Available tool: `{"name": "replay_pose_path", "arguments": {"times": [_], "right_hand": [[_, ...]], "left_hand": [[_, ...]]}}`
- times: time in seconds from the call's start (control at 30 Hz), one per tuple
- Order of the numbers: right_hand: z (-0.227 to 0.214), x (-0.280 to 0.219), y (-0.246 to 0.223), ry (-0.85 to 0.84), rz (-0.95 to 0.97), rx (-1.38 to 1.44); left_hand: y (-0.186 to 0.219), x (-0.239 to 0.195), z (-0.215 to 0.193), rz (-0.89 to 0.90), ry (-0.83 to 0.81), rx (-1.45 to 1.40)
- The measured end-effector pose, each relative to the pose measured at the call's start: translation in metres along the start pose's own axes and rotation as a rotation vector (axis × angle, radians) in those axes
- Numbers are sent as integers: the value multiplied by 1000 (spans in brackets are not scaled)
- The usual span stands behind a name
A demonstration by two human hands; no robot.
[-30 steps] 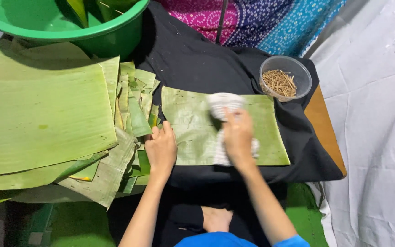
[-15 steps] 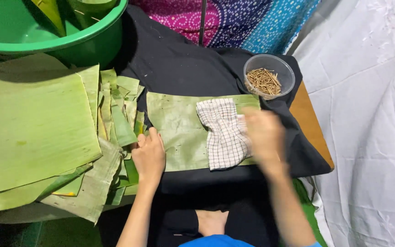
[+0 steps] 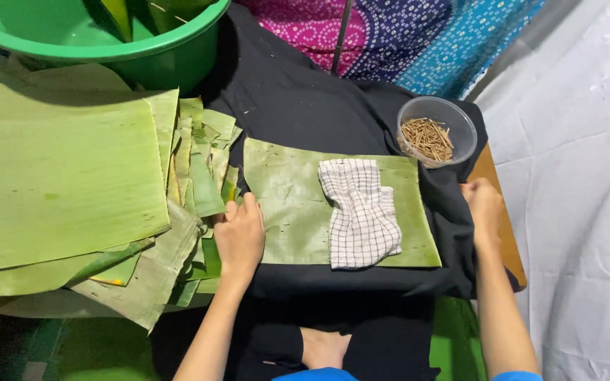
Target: Folding banana leaves into cones and securing them with small wooden sticks.
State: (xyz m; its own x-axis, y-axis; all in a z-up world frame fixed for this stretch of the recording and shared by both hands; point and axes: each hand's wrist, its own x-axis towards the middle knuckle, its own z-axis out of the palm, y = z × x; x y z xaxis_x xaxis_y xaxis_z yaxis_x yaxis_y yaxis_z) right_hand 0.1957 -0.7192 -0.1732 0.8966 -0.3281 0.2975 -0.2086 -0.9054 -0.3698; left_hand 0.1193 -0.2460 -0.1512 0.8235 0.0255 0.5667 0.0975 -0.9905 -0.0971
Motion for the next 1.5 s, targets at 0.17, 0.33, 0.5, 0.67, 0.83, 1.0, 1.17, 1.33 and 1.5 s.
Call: {"name": "replay_pose_path", "arguments": {"times": [0.17, 0.33, 0.5, 0.67, 0.83, 1.0, 1.17, 1.33, 1.5], "right_hand": [[-20, 31, 55, 78, -55, -330], [-19, 70, 112, 94, -215, -548], [5, 99, 146, 28, -167, -256], [-10, 68, 170, -208, 177, -132], [-14, -13, 181, -301, 293, -136], [-20, -17, 177, -155, 394, 197], [-58, -36, 35, 229, -114, -247], [-60, -120, -202, -100, -164, 332], [20, -123, -227, 12, -327, -67]], "left_hand": [[0, 0, 0, 8, -1, 3], [0, -1, 0, 2, 7, 17], [0, 1, -2, 13, -2, 21], [-1, 2, -1, 17, -2, 14], [0, 3, 0, 12, -12, -6], [0, 0, 2, 16, -8, 29], [0, -1, 5, -10, -5, 5], [-5, 1, 2, 52, 85, 92], [-5, 4, -4, 36, 85, 73]]}}
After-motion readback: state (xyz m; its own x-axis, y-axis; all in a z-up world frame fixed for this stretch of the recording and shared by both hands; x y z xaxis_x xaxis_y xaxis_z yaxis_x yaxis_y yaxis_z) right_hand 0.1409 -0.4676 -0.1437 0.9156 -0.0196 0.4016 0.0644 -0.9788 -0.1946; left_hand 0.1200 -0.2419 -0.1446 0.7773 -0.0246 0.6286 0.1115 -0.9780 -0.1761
